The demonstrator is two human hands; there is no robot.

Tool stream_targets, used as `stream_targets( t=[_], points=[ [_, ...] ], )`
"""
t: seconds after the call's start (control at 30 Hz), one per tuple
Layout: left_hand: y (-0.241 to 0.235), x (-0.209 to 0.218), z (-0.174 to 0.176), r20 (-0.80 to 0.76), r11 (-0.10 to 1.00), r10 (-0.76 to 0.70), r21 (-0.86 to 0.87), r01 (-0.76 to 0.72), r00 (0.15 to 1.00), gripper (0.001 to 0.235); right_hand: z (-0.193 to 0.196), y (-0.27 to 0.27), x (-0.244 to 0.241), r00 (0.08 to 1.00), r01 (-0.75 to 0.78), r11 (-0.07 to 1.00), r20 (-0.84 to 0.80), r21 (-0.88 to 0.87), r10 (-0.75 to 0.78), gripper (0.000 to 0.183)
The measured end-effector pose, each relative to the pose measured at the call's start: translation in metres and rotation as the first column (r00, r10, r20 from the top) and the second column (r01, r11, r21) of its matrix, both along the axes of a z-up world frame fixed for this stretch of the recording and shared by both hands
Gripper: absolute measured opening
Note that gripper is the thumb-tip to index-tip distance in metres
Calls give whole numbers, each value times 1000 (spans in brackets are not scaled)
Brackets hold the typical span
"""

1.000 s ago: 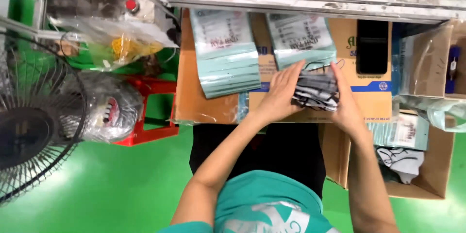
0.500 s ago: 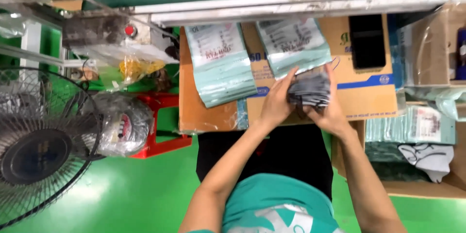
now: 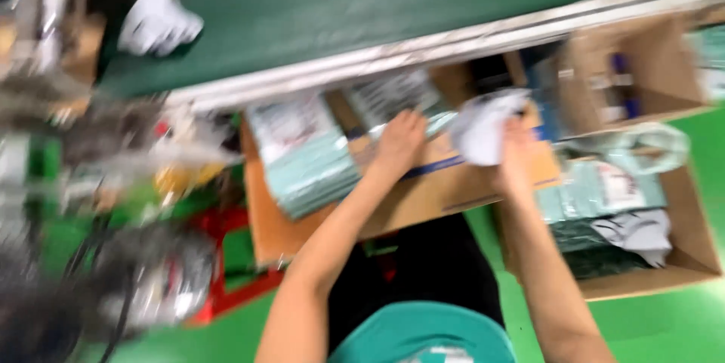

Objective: Packing individual face masks into plastic bags and placing them into cardboard boxes on a factory conveyor belt.

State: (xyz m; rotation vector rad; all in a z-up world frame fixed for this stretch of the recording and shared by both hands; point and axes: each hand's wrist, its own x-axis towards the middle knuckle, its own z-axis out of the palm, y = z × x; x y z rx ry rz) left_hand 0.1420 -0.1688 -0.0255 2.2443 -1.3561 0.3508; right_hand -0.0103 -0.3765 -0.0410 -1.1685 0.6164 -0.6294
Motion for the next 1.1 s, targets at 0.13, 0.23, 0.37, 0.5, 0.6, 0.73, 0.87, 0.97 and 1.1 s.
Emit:
stream_targets(
  t=[0.13, 0.23, 0.37, 0.5, 0.6, 0.73, 0.87, 0.97, 1.1],
  points=[
    [-6, 5, -9, 211, 912, -148, -350, 216, 966, 52, 33, 36, 18, 981, -161, 984, 97, -72, 168, 24],
    [10, -15, 51, -395, 972, -126, -234, 33, 910, 34, 65, 66, 25, 981, -179, 975, -105, -133, 165, 25],
    [18, -35, 83, -189, 966, -105, -252, 55, 976, 48, 54, 58, 22, 984, -162, 956, 37, -243, 176, 34],
    [39, -41, 64, -225, 983, 3, -179, -45, 974, 37, 49, 69, 9, 921, -381, 879, 30, 287, 389, 32],
    [41, -55, 104, -212, 963, -47, -268, -12, 976, 38, 72, 77, -10, 890, -424, 887, -97, 183, 445, 30],
    [37, -64, 127, -174, 928, 120, -330, -173, 977, 9, 125, 100, -21, 935, -344, 694, -299, -632, 192, 23],
    [36, -83, 144, 2, 930, 25, -366, -22, 1000, 10, 134, 110, -12, 965, -185, 763, -263, -619, 21, 30],
    [50, -96, 137, -157, 876, -21, -478, -57, 987, 23, 108, 104, -12, 999, -24, 896, -36, -443, 9, 27],
    [88, -77, 74, -386, 875, 94, -408, -261, 918, 54, 131, 102, -10, 981, -160, 924, -160, -347, 110, 37]
  ],
)
